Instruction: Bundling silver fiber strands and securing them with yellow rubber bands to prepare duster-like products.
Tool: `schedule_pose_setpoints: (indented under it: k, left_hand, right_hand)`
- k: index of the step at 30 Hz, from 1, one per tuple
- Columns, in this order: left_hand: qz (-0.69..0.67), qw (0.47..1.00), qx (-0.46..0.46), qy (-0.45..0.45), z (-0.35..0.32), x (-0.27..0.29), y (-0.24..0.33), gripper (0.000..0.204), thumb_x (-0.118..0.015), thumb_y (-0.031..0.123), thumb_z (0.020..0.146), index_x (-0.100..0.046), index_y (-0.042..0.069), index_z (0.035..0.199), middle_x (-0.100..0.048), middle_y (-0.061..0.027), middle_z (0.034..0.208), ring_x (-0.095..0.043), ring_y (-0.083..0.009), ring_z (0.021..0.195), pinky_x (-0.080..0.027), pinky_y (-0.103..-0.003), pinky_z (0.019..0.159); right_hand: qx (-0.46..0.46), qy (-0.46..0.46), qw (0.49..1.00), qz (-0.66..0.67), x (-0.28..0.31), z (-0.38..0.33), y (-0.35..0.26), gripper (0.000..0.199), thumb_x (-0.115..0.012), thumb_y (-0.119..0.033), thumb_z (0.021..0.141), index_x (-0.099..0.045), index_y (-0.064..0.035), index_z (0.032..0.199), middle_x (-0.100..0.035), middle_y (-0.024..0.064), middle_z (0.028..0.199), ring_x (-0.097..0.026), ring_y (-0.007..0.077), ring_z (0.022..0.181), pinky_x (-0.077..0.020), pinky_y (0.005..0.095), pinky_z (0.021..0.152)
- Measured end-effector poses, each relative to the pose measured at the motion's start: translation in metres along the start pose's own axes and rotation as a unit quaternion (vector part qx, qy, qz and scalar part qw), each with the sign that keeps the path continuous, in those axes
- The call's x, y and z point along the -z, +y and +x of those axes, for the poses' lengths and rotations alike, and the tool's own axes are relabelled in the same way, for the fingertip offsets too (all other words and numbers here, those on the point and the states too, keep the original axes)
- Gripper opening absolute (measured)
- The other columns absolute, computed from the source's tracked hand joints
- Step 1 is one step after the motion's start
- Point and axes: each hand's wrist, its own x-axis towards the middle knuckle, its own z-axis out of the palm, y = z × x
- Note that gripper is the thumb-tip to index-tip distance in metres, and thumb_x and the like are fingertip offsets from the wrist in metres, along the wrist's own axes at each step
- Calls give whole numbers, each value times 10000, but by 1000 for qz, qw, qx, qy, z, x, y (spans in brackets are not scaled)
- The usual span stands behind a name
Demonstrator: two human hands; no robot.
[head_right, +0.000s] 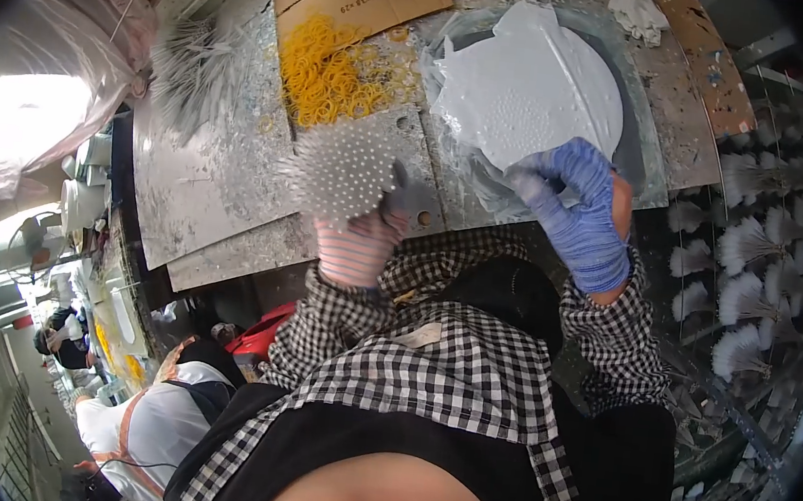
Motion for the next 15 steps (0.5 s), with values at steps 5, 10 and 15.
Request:
schedule_pose_setpoints:
  k: [5,10,15]
  left_hand:
    - [-54,990,120,-39,-34,-39,-18,371,-558,246,997,-636,49,1301,-650,-98,1359,-579,-291,1285,-381,-469,1162]
    - [-358,906,223,-45,-39,-39,-8,375,-537,230,1035,-611,10,1329,-615,-130,1405,-562,-280,1311,-385,-459,1165]
    - [61,991,84,-88,-53,-52,-37,392,-505,241,1042,-586,37,1367,-605,-116,1420,-554,-268,1323,-402,-442,1171]
  right_hand:
    - [-1,-59,998,-18,-18,0,-3,149,-802,-143,870,-765,-9,923,-707,53,839,-664,144,773,-521,294,697]
    - [-8,-84,996,-31,-21,-1,3,153,-787,-144,891,-737,-3,924,-710,42,852,-659,115,794,-509,282,734]
    - [4,-72,997,-17,-26,0,6,175,-817,-194,862,-769,-36,923,-713,41,833,-662,141,742,-509,289,650]
